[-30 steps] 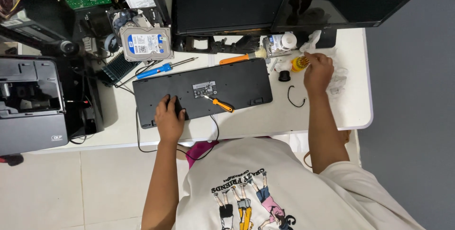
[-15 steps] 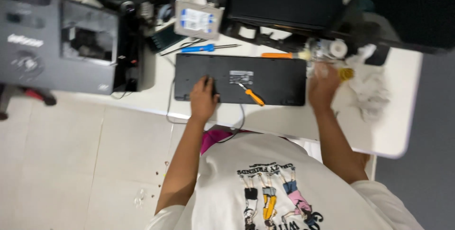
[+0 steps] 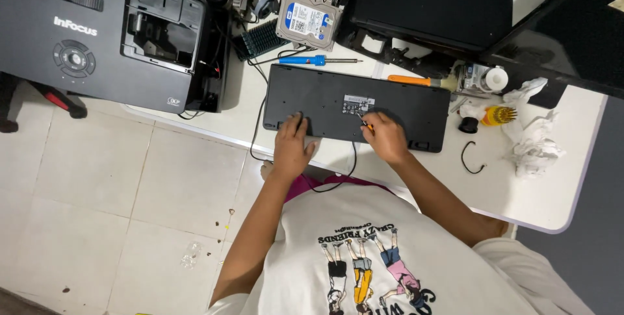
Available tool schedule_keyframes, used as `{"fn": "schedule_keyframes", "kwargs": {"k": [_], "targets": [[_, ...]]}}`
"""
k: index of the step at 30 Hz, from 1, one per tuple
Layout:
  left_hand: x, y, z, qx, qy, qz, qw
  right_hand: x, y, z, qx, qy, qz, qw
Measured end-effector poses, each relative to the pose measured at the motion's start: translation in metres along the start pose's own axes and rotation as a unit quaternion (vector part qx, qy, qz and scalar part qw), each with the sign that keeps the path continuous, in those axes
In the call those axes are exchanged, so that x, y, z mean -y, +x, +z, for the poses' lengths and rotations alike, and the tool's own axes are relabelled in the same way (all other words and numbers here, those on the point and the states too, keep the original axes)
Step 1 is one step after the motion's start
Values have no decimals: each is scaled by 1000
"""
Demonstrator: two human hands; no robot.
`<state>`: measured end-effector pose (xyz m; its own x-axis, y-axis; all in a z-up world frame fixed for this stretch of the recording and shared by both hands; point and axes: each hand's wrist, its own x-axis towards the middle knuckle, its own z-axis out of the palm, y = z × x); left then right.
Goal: Removing screws from the back of an electronic device and prying the casing open using a screwdriver.
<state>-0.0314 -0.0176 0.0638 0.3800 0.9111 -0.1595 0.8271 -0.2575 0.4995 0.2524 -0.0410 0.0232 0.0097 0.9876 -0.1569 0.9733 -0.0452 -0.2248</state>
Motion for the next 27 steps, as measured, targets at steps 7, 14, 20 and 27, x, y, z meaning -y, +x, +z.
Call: {"fn": "schedule_keyframes", "kwargs": {"k": [7,14,20,27], "targets": [[-56,4,-11,46,-381,-13,923,82,4,-38,-94,476,-24,874],[-23,14,6,-96,-506,-136,846,20,3,-38,-117,124,-54,984],[5,-7,-3,-136,-477,-203,844,45,28,-25,-45,73,-74,994],[20,-26,-19,-81,-408,-224,881,83,67,16,-71,72,-149,984]]}}
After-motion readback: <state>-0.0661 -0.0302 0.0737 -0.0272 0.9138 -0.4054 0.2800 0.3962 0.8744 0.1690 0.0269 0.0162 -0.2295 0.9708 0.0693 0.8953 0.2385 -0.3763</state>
